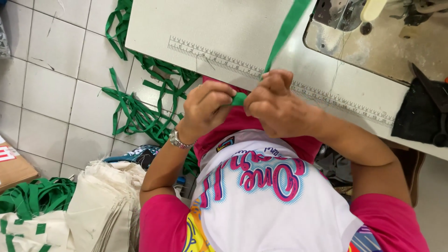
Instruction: Organizing and straightening green fabric straps on a sewing table to prepare them for further processing.
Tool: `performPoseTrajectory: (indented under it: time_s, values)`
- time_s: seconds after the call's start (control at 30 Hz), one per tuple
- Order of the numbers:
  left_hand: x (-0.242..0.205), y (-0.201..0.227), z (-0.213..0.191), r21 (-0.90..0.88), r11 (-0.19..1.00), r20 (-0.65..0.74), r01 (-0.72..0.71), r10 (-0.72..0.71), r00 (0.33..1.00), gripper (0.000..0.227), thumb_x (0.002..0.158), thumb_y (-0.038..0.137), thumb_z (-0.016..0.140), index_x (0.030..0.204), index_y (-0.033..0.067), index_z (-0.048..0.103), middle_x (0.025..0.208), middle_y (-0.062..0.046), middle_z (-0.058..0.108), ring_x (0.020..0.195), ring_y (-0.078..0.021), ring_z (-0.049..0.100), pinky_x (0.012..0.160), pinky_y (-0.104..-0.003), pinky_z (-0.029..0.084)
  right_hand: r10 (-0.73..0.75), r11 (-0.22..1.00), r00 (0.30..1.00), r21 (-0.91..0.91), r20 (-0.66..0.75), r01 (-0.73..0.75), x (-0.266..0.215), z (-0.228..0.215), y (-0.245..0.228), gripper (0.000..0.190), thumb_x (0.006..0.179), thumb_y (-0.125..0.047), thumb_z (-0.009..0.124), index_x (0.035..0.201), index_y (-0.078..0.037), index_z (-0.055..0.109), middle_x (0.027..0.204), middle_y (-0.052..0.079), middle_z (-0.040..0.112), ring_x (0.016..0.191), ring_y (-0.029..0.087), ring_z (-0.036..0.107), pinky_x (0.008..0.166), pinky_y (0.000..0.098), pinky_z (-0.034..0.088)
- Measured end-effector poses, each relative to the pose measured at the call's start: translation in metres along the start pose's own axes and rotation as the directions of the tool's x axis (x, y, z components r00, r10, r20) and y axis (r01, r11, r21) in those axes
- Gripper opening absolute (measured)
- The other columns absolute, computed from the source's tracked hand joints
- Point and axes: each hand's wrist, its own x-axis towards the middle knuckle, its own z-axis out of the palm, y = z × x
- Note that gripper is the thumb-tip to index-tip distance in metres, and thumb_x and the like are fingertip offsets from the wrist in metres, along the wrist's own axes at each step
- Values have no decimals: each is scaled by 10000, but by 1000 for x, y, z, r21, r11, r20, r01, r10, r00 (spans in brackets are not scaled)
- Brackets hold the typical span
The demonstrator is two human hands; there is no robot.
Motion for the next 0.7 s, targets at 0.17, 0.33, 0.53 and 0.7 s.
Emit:
performPoseTrajectory:
  time_s: [0.17, 0.33, 0.53, 0.7]
  values:
    - [-10, 14, -46, 265, 961, 105, -76, 50, 993, 147, 968, -104, 586, 835, -51, 553, 988, -217, 641, 800, -281, 626, 608, -356, 587, 269, 390, 599, -654, 754, 648, -62, -9, 91, 328, 1000, -14, 595, 1201, 239, 647, 1282, 488, 484, 1155, 672, 410, 863, 767, 430]
    - [1, 30, -39, 302, 934, 68, 192, -222, 973, 217, 1028, -62, 684, 1212, 53, 676, 1013, -125, 593, 768, -217, 585, 653, -333, 547, 111, 993, 965, -74, 236, -96, 8, -19, 39, 519, 1114, -454, 593, 1405, -24, 578, 1513, 211, 513, 1349, 439, 542, 1138, 517, 401]
    - [18, 44, -33, 75, 800, 169, 595, -598, 783, 210, 1054, 210, 600, 1055, 72, 758, 750, -27, 632, 681, -142, 542, 629, -300, 447, 98, 943, 938, 270, 332, -194, 4, -13, 65, 172, 1072, -211, 633, 994, -98, 737, 794, -3, 622, 997, 242, 591, 1158, 482, 217]
    - [10, 39, -24, -271, 450, 172, 851, -847, 503, 263, 1042, 271, 588, 998, 56, 733, 718, 31, 571, 641, -66, 484, 576, -241, 392, 114, 984, 975, 111, 189, -136, 10, -16, 54, 242, 1057, -262, 735, 1102, -27, 769, 1032, 123, 683, 1066, 325, 628, 1156, 522, 302]
